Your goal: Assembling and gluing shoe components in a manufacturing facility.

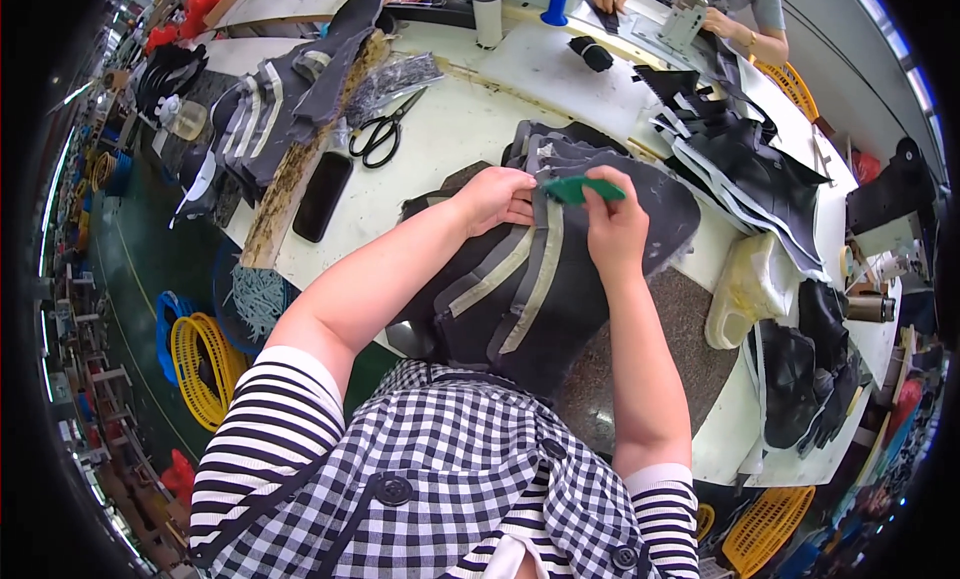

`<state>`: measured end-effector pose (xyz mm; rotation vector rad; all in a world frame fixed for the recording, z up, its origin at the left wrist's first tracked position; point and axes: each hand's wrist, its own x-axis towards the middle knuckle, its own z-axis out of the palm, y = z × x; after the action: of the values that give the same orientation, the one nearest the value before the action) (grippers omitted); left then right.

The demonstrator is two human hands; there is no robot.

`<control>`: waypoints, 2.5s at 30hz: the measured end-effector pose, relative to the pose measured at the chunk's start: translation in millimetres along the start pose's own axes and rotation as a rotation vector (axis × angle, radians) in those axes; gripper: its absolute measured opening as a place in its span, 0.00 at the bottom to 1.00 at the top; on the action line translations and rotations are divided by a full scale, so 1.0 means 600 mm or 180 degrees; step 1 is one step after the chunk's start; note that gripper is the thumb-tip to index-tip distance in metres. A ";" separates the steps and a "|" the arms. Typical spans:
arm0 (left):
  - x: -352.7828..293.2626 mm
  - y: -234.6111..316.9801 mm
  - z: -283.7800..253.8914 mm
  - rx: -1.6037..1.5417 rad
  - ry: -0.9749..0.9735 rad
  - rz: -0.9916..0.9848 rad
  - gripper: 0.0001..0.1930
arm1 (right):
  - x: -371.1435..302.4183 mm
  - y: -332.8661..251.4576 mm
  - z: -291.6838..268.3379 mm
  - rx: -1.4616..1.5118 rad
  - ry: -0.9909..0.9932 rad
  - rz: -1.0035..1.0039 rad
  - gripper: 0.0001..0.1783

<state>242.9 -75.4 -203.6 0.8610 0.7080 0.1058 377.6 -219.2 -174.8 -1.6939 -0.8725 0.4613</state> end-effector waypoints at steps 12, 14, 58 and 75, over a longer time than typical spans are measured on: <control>0.022 -0.022 -0.009 -0.0102 0.0357 0.0121 0.12 | -0.154 0.019 -0.005 -0.0650 -0.0496 0.0113 0.11; 0.027 -0.017 -0.005 -0.0069 0.0439 0.0184 0.12 | -0.214 0.051 0.005 -0.0124 0.0046 -0.0266 0.10; -0.239 0.144 0.070 0.2091 0.0179 0.1857 0.36 | -0.149 0.084 -0.283 0.1816 0.2697 0.0182 0.18; -0.026 0.348 -0.310 0.4503 0.4278 0.2751 0.34 | -0.222 0.024 -0.246 0.2008 0.2684 0.0591 0.18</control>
<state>156.8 179.8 -125.7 2.5015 1.6466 1.1380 397.8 -417.0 -161.0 -1.1925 0.0593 0.0853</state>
